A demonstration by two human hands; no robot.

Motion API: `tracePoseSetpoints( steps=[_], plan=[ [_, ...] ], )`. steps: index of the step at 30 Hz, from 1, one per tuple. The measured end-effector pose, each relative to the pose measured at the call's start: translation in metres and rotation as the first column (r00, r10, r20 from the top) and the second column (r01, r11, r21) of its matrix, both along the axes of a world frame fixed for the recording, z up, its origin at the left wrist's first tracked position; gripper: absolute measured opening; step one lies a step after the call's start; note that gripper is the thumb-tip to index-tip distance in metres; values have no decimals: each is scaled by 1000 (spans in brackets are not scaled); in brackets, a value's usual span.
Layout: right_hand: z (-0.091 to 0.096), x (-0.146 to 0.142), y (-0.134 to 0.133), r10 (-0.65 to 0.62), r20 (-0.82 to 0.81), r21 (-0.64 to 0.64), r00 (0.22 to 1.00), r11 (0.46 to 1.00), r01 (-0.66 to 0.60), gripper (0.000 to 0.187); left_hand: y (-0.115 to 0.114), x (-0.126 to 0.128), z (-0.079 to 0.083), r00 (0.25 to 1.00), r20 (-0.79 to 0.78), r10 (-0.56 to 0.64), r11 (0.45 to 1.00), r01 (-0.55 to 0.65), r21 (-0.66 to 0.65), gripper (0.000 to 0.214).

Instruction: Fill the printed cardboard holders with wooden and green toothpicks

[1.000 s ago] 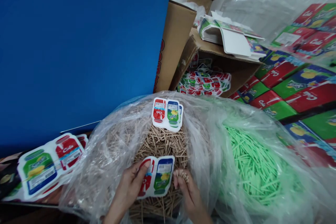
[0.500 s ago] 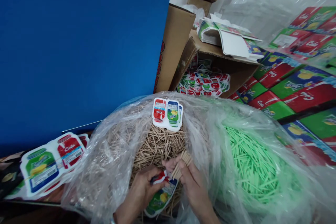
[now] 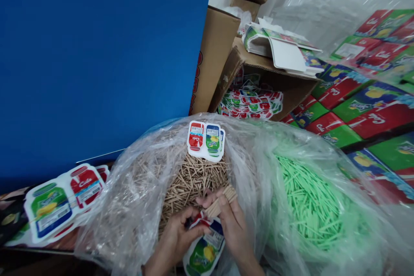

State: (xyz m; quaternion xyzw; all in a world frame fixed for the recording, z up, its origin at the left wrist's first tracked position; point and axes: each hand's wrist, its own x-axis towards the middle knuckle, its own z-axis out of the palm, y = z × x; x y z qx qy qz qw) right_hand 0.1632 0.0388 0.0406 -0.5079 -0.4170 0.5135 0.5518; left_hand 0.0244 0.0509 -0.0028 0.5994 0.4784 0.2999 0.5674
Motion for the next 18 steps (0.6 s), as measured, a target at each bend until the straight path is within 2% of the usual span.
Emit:
tracePoseSetpoints(
  steps=[4, 7, 11, 15, 18],
  plan=[
    [7, 5, -4, 167, 167, 13, 972, 985, -171, 29, 2, 1, 3, 997, 45, -65, 997, 62, 51, 16],
    [8, 2, -3, 225, 121, -26, 967, 974, -224, 30, 3, 1, 6, 987, -21, -161, 979, 163, 122, 14],
    [3, -8, 1, 183, -82, -159, 980, 968, -194, 37, 1, 0, 5, 970, -169, -173, 969, 199, 148, 16],
    [-2, -15, 2, 111, -181, -243, 977, 958, -154, 42, -1, -2, 7, 971, -131, -199, 962, 219, 163, 12],
    [-4, -15, -1, 94, -157, -258, 983, 957, -133, 45, -2, -2, 7, 984, -64, -164, 980, 170, 100, 13]
  ],
)
